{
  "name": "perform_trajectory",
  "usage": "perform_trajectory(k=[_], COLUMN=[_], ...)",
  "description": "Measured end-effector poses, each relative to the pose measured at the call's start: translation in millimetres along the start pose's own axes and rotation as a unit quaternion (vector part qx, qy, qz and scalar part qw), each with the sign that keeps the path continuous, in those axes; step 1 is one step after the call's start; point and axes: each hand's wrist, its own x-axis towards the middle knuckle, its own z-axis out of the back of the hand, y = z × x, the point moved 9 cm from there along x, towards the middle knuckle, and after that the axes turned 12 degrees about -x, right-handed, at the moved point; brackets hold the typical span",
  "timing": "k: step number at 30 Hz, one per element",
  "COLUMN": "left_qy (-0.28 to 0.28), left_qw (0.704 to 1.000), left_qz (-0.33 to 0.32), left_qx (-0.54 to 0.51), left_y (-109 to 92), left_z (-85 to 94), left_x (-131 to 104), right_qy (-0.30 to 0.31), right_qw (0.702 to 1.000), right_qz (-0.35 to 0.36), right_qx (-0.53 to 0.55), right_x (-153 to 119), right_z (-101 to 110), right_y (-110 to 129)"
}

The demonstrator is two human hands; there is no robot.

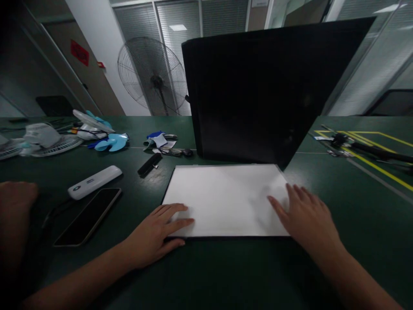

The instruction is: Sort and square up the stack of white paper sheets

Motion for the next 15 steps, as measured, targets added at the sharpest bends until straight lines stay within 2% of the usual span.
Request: perform_trajectory(k=[2,5,8,11,15], left_qy=[-0.024,-0.045,-0.028,-0.014,-0.020], left_qw=[0.999,0.996,0.995,0.995,0.996], left_qz=[0.025,0.071,0.096,0.094,0.085], left_qx=[-0.006,0.005,-0.001,-0.007,-0.005], left_y=[6,15,22,24,22], left_z=[2.4,3.5,-1.9,-6.8,-7.7], left_x=[-1,-3,-5,-5,-6], right_qy=[0.024,0.035,0.039,0.043,0.087], right_qw=[0.999,0.999,0.997,0.998,0.993], right_qz=[-0.042,-0.035,-0.059,-0.051,-0.065], right_qx=[-0.024,0.007,0.014,0.014,0.037], right_x=[0,2,2,1,-2], right_z=[-16,-27,-29,-27,-34], right_y=[-35,-56,-56,-41,-34])
